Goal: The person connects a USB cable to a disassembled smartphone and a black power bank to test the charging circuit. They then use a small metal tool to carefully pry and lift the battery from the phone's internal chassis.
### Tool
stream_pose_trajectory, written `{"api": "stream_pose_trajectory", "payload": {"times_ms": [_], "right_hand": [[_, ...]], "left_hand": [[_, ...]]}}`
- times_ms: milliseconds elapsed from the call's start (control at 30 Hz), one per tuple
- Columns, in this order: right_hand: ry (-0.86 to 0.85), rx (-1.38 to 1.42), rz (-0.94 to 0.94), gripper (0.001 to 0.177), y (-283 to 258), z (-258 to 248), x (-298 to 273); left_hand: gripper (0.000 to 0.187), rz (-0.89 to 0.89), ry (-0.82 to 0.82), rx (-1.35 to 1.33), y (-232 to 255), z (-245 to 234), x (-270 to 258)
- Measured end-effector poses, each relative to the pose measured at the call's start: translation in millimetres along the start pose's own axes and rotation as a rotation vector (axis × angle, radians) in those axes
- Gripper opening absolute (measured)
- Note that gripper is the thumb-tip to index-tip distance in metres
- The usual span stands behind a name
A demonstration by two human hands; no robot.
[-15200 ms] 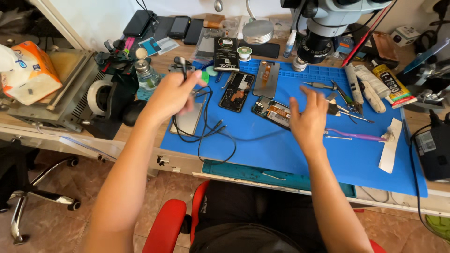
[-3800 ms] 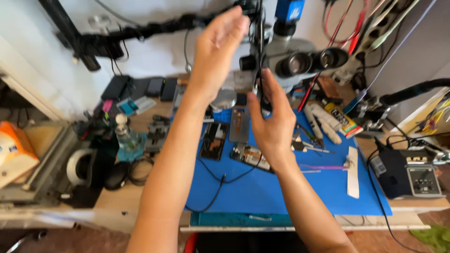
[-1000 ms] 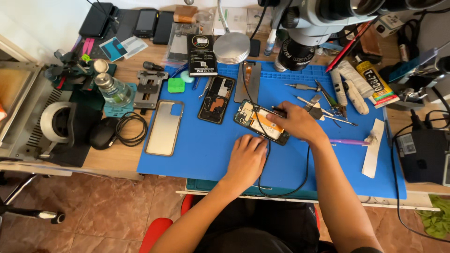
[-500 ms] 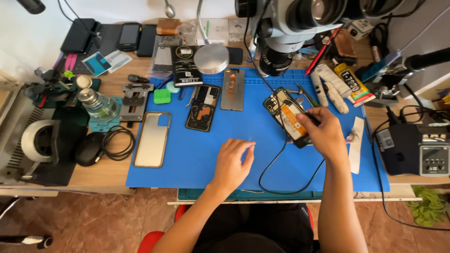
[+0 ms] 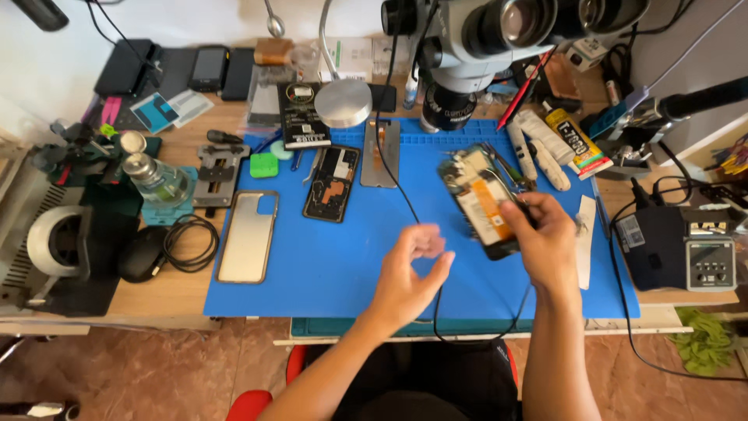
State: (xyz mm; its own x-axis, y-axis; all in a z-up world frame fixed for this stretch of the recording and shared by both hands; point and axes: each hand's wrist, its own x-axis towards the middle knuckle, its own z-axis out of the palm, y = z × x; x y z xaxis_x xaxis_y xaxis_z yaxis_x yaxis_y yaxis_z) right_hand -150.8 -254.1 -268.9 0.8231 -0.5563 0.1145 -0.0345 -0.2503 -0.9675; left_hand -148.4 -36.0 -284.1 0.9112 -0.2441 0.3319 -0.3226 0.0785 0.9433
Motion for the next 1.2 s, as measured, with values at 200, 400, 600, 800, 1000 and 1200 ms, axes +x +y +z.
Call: {"api": "stream_pose_trajectory", "payload": {"times_ms": [200, 400, 600, 800, 1000, 1200], "right_hand": [[-0.310, 0.278, 0.002, 0.021, -14, 44, -18], [-0.372, 0.039, -0.184, 0.036, -39, 72, -24], [-0.326, -0.158, -0.476, 0.017, -61, 58, -45], [-0.272, -0.083, -0.598, 0.016, -57, 74, -65], [-0.243, -0.091, -0.670, 0.015, -56, 78, -65], [-0.253, -0.059, -0.664, 0.013, -56, 82, -65]], "left_hand": [[0.049, -0.249, -0.040, -0.591, -9, 18, 22], [0.042, -0.203, 0.131, -0.982, -7, -8, 36], [0.040, -0.211, 0.420, -1.166, -32, -58, 60], [0.040, -0.261, 0.400, -1.308, -31, -65, 66], [0.044, -0.257, 0.388, -1.255, -18, -59, 62], [0.042, -0.239, 0.359, -1.161, -18, -53, 60]]}}
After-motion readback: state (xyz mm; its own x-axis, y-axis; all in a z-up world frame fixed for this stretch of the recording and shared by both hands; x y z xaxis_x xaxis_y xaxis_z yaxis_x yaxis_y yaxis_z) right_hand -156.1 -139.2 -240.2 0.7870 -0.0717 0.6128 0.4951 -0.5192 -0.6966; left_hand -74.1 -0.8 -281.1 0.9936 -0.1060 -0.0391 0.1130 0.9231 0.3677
